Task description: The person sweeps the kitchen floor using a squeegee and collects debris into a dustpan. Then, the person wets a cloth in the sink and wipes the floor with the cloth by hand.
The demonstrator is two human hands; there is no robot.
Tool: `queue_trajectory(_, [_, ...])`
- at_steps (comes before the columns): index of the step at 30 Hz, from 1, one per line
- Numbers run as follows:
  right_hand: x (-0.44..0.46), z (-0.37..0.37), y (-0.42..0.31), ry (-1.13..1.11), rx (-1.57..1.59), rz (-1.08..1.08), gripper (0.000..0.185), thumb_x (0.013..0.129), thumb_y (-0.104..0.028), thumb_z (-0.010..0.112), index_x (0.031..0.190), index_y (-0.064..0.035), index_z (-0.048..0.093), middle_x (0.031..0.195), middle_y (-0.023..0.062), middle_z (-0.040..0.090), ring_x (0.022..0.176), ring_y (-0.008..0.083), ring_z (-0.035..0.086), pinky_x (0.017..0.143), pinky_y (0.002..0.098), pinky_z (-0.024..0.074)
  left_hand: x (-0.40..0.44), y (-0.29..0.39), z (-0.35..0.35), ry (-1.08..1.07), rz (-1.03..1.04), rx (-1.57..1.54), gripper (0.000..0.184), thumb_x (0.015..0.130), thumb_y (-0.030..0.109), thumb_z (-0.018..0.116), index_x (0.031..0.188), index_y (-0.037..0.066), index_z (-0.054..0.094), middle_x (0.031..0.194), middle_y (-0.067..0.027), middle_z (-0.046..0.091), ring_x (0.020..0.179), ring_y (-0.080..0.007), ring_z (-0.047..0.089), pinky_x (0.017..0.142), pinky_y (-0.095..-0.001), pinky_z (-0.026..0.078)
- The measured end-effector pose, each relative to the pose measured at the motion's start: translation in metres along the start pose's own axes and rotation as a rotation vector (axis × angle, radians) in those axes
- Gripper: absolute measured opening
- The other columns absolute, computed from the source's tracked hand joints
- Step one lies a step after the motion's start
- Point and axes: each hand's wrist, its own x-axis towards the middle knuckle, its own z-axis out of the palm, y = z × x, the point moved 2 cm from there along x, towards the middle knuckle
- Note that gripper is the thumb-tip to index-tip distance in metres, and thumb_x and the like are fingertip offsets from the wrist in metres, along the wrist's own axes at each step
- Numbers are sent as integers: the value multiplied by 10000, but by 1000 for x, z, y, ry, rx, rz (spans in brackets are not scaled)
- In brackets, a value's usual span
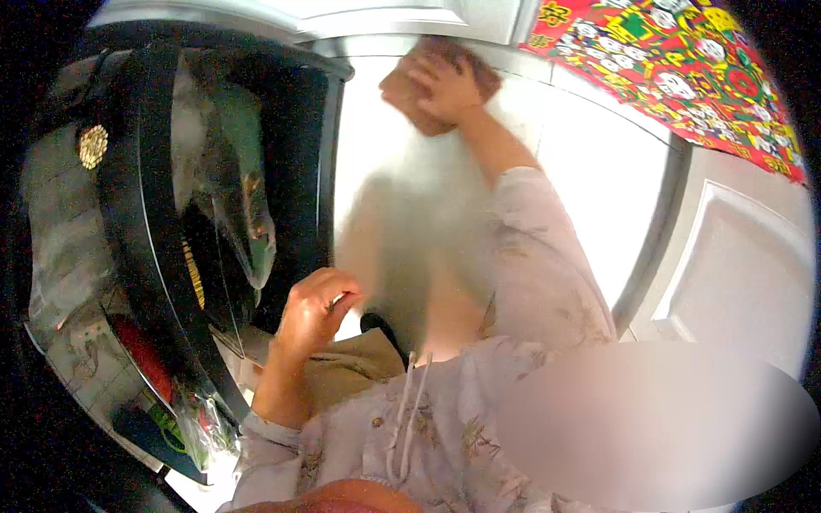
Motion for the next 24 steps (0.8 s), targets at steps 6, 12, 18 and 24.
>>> queue_trajectory(6, [-99, -53, 146, -159, -214, 350, 587, 786, -392, 471, 1332, -271, 291, 1409, -22, 248, 1300, 160, 211, 1058, 456, 118, 12, -12, 9, -64, -48, 18, 130, 664, -37, 645, 763, 11, 574, 728, -111, 584, 675, -271, 574, 604, -317, 456])
queue_trajectory(12, [-235, -68, 258, 36, -302, 888, 664, 778, -494, 419, 1369, -271, 213, 1423, 30, 222, 1320, 208, 162, 1054, 485, 119, 21, -16, 20, -125, -89, 40, 103, 687, -25, 630, 770, 4, 576, 734, -120, 582, 674, -274, 569, 607, -320, 454])
queue_trajectory(18, [-335, -77, 248, 206, -30, 1110, 654, 804, -514, 391, 1371, -260, 188, 1408, 140, 218, 1281, 349, 228, 1025, 482, 234, 23, -19, 21, -101, -57, 81, 99, 697, -7, 637, 777, 0, 580, 734, -134, 583, 676, -293, 571, 597, -337, 455])
queue_trajectory(24, [-350, -63, 112, -16, -283, 1140, 686, 806, -479, 463, 1379, -236, 175, 1441, 90, 139, 1334, 280, 97, 1015, 573, 118, 18, -20, 18, -116, -42, 155, 107, 681, -38, 629, 764, -13, 567, 734, -129, 585, 687, -279, 591, 621, -320, 464])
